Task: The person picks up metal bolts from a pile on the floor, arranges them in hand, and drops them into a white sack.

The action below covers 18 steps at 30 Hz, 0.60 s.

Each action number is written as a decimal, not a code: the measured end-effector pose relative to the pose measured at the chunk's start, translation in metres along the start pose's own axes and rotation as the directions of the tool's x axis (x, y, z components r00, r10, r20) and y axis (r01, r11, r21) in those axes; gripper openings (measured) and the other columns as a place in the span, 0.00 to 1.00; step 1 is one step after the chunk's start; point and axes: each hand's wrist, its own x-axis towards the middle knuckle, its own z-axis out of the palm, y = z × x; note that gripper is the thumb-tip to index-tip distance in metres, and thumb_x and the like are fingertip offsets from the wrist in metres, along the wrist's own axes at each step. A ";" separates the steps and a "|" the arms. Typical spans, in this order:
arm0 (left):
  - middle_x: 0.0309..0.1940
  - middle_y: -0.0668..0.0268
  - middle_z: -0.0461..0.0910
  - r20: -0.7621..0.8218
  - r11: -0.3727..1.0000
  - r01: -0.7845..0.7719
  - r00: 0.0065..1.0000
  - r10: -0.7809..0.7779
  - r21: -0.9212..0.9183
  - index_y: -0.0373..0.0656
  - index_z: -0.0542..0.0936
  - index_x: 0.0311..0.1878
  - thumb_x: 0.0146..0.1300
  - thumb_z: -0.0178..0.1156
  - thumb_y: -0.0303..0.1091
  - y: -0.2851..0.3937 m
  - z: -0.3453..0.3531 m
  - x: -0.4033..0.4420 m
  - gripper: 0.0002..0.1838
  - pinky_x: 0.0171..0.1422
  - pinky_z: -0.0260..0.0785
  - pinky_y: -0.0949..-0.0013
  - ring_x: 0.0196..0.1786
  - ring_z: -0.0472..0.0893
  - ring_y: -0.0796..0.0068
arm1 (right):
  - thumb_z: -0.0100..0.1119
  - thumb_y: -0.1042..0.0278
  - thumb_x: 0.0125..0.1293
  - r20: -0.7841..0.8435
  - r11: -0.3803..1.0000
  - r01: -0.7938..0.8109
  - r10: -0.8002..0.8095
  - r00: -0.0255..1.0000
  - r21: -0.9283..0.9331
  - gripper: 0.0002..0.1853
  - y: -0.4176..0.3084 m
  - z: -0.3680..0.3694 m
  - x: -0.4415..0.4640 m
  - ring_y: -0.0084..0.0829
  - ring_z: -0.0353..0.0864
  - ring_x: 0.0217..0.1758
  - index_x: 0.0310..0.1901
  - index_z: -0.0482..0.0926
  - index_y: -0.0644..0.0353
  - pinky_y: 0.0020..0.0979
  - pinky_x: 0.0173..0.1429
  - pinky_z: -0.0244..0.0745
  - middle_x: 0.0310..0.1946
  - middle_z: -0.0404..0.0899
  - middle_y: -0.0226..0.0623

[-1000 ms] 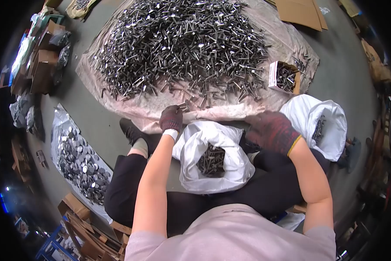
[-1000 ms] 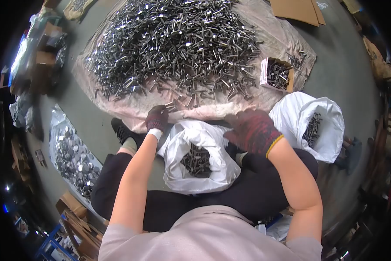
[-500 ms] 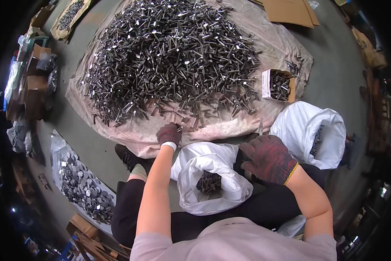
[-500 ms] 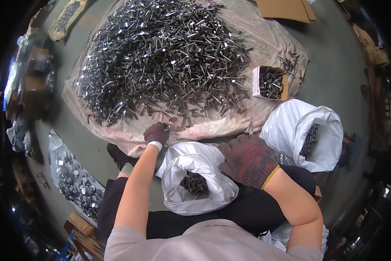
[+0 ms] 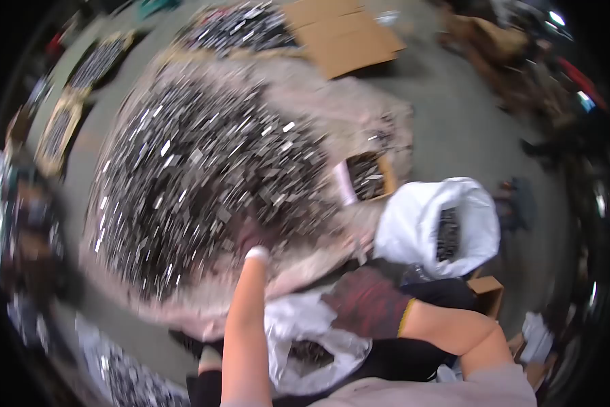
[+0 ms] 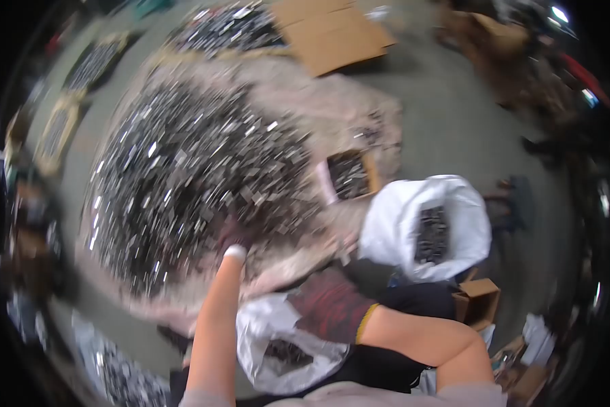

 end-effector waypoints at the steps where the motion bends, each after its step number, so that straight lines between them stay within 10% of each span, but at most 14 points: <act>1: 0.79 0.48 0.49 0.097 0.999 0.034 0.995 -0.030 -0.038 0.66 0.61 0.78 0.49 0.72 0.68 0.018 -0.014 -0.004 0.53 0.81 0.54 0.48 0.80 0.52 0.40 | 0.62 0.44 0.62 0.072 1.000 -0.021 0.022 0.997 -0.022 0.25 -0.001 -0.008 -0.001 0.44 0.80 0.49 0.52 0.80 0.54 0.47 0.51 0.73 0.40 0.82 0.42; 3: 0.82 0.48 0.42 0.008 0.957 0.083 0.996 -0.088 0.277 0.69 0.62 0.76 0.38 0.77 0.68 0.038 -0.020 -0.013 0.59 0.82 0.53 0.49 0.81 0.50 0.37 | 0.59 0.43 0.65 0.008 0.997 0.000 0.001 1.000 -0.082 0.25 -0.002 -0.007 -0.006 0.40 0.79 0.47 0.54 0.80 0.54 0.43 0.48 0.70 0.40 0.81 0.40; 8: 0.79 0.43 0.50 0.065 0.978 0.036 0.997 -0.050 0.206 0.64 0.65 0.73 0.31 0.82 0.60 0.031 -0.027 -0.003 0.60 0.75 0.63 0.49 0.78 0.58 0.38 | 0.59 0.42 0.66 0.080 0.999 -0.025 0.027 0.996 -0.020 0.27 0.001 -0.013 -0.007 0.38 0.78 0.46 0.55 0.78 0.57 0.42 0.49 0.70 0.40 0.80 0.37; 13: 0.69 0.44 0.66 -0.082 0.990 -0.072 0.993 0.082 0.124 0.58 0.75 0.59 0.49 0.77 0.54 0.000 -0.003 -0.005 0.34 0.64 0.72 0.47 0.66 0.72 0.37 | 0.60 0.43 0.66 0.039 1.000 -0.026 0.027 0.999 -0.014 0.27 0.002 -0.015 -0.011 0.38 0.78 0.47 0.55 0.78 0.57 0.42 0.48 0.70 0.41 0.80 0.37; 18: 0.67 0.41 0.68 0.030 0.981 -0.126 0.992 0.123 0.145 0.51 0.76 0.60 0.47 0.78 0.42 0.005 -0.028 -0.008 0.35 0.66 0.72 0.45 0.66 0.73 0.36 | 0.59 0.43 0.66 0.063 0.999 -0.011 0.013 0.998 -0.041 0.26 0.001 -0.010 -0.009 0.38 0.79 0.48 0.55 0.78 0.56 0.42 0.49 0.70 0.42 0.81 0.38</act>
